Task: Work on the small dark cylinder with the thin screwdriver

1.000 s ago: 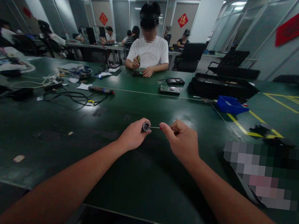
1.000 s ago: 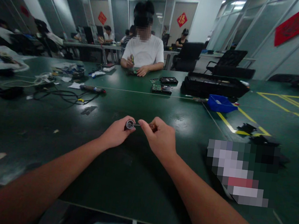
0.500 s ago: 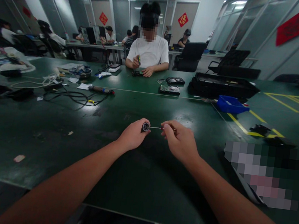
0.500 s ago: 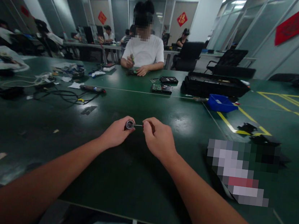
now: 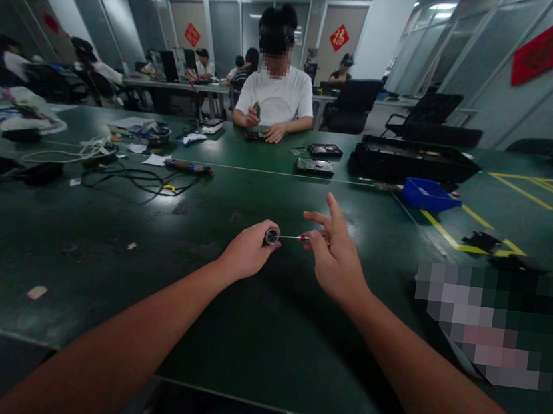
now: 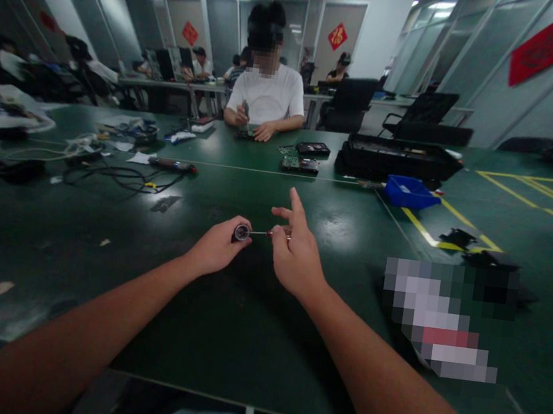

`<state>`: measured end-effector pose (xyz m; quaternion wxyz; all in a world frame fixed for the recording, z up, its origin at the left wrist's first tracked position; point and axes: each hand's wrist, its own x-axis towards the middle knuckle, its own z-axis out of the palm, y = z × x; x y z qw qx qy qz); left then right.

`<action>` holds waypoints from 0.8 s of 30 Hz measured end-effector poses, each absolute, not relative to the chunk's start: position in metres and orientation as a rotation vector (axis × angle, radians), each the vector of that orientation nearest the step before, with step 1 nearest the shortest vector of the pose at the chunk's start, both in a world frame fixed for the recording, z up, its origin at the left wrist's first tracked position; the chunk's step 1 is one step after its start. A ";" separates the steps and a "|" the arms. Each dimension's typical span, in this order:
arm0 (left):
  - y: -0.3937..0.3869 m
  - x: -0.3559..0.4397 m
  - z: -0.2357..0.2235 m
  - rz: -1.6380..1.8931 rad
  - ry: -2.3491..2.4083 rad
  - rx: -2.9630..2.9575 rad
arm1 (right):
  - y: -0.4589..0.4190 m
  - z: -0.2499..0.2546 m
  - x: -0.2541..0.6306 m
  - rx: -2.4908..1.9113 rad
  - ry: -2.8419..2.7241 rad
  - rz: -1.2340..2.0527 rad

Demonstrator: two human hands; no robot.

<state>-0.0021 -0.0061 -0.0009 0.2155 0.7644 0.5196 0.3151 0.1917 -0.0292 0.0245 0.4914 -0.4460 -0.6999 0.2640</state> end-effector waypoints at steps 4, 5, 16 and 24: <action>-0.006 -0.002 0.001 0.885 1.431 2.121 | -0.028 0.023 0.192 -1.067 -1.694 0.613; -0.006 -0.002 0.001 0.885 1.430 2.118 | -0.028 0.023 0.192 -1.066 -1.696 0.605; -0.008 -0.002 0.003 0.842 1.438 2.111 | -0.026 0.022 0.191 -1.050 -1.683 0.603; -0.010 -0.002 0.006 0.842 1.444 2.107 | -0.027 0.023 0.189 -1.089 -1.610 0.617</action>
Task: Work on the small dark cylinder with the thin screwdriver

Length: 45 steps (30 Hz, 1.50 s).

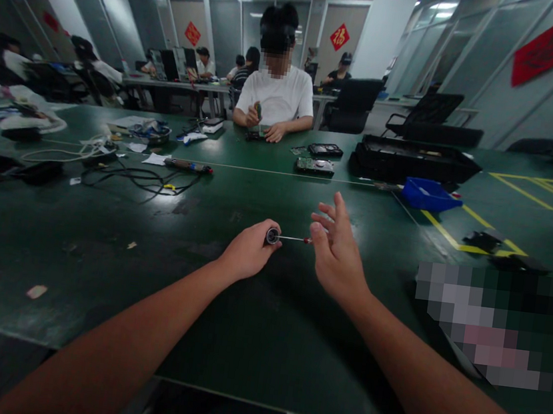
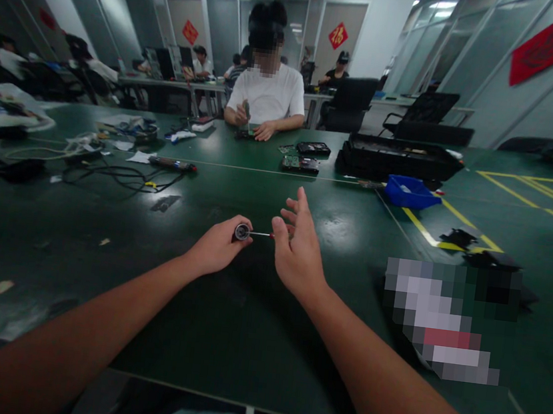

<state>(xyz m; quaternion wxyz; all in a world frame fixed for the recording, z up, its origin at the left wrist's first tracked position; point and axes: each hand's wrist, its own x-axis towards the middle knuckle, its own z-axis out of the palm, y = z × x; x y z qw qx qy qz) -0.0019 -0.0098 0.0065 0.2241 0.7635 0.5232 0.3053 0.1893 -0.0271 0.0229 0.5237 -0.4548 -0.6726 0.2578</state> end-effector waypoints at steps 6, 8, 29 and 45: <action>-0.009 -0.002 0.004 0.839 1.443 2.119 | -0.031 0.028 0.188 -1.175 -1.654 0.641; -0.009 -0.002 0.003 0.839 1.443 2.123 | -0.033 0.031 0.188 -1.186 -1.671 0.620; -0.008 -0.003 0.005 0.878 1.459 2.104 | -0.033 0.041 0.192 -1.393 -1.889 0.432; -0.008 -0.003 0.006 0.877 1.465 2.100 | -0.030 0.031 0.191 -1.276 -1.698 0.411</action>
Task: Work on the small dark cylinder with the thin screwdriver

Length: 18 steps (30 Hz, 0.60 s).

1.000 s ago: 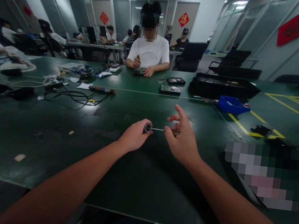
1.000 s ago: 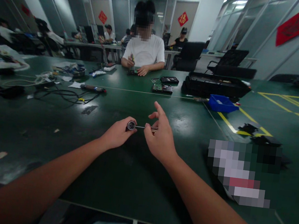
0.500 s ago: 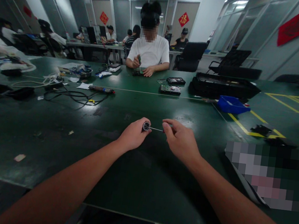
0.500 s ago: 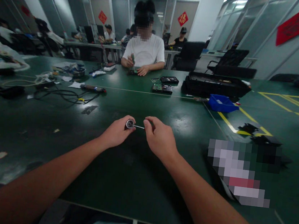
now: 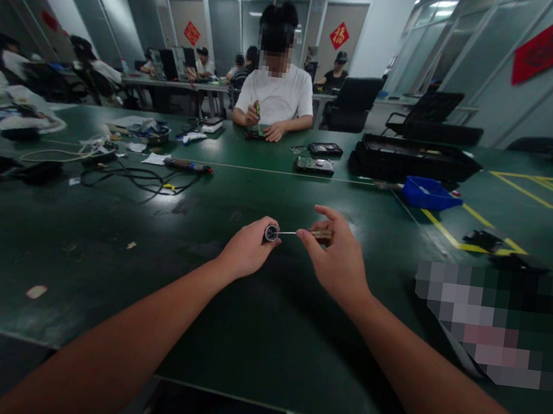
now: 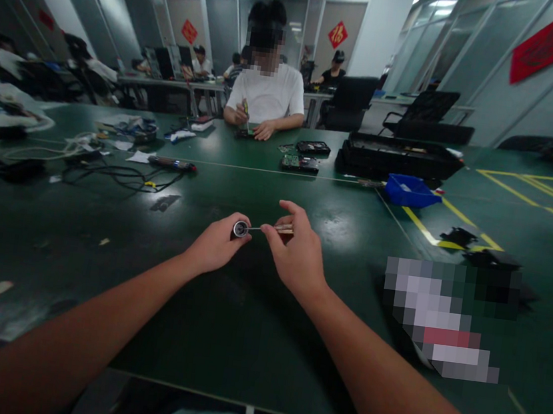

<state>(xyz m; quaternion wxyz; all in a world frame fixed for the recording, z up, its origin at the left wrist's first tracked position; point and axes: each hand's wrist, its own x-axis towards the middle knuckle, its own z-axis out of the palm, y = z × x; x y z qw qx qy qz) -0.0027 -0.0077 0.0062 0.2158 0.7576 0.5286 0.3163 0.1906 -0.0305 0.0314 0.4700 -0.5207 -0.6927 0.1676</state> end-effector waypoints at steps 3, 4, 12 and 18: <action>-0.008 -0.002 0.005 0.866 1.452 2.107 | -0.031 0.034 0.191 -1.311 -1.744 0.433; -0.008 -0.002 0.005 0.869 1.457 2.104 | -0.032 0.035 0.191 -1.328 -1.769 0.436; -0.007 -0.003 0.004 0.866 1.462 2.106 | -0.036 0.037 0.188 -1.206 -1.686 0.518; -0.009 -0.001 0.006 0.906 1.427 2.090 | -0.030 0.030 0.183 -1.028 -1.381 0.816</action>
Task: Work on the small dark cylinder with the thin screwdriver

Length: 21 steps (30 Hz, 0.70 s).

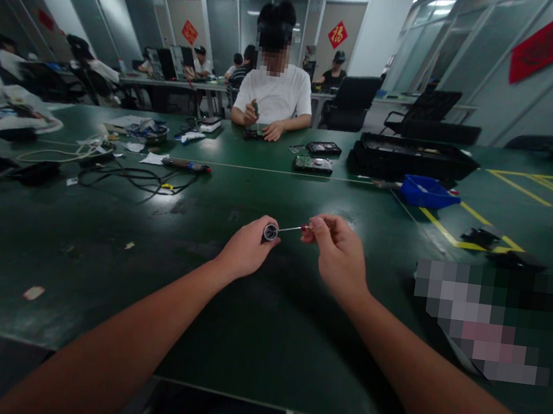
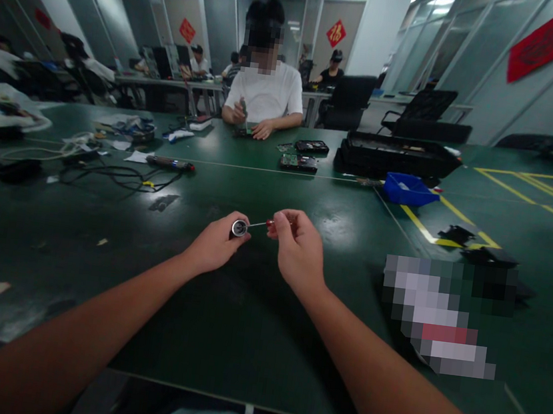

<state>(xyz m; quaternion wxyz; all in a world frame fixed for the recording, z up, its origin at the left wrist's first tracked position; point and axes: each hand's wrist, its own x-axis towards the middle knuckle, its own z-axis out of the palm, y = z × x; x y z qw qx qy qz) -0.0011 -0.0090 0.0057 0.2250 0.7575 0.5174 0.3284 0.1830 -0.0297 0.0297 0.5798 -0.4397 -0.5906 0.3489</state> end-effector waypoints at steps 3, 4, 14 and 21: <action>-0.010 -0.001 0.008 0.917 1.386 2.132 | -0.026 0.024 0.181 -0.970 -1.214 0.897; -0.010 -0.001 0.009 0.913 1.376 2.153 | -0.024 0.023 0.180 -0.959 -1.162 0.924; -0.008 -0.001 0.007 0.871 1.406 2.147 | -0.018 0.021 0.190 -0.969 -1.107 0.928; -0.010 -0.001 0.008 0.880 1.391 2.122 | -0.029 0.027 0.184 -1.019 -1.366 0.753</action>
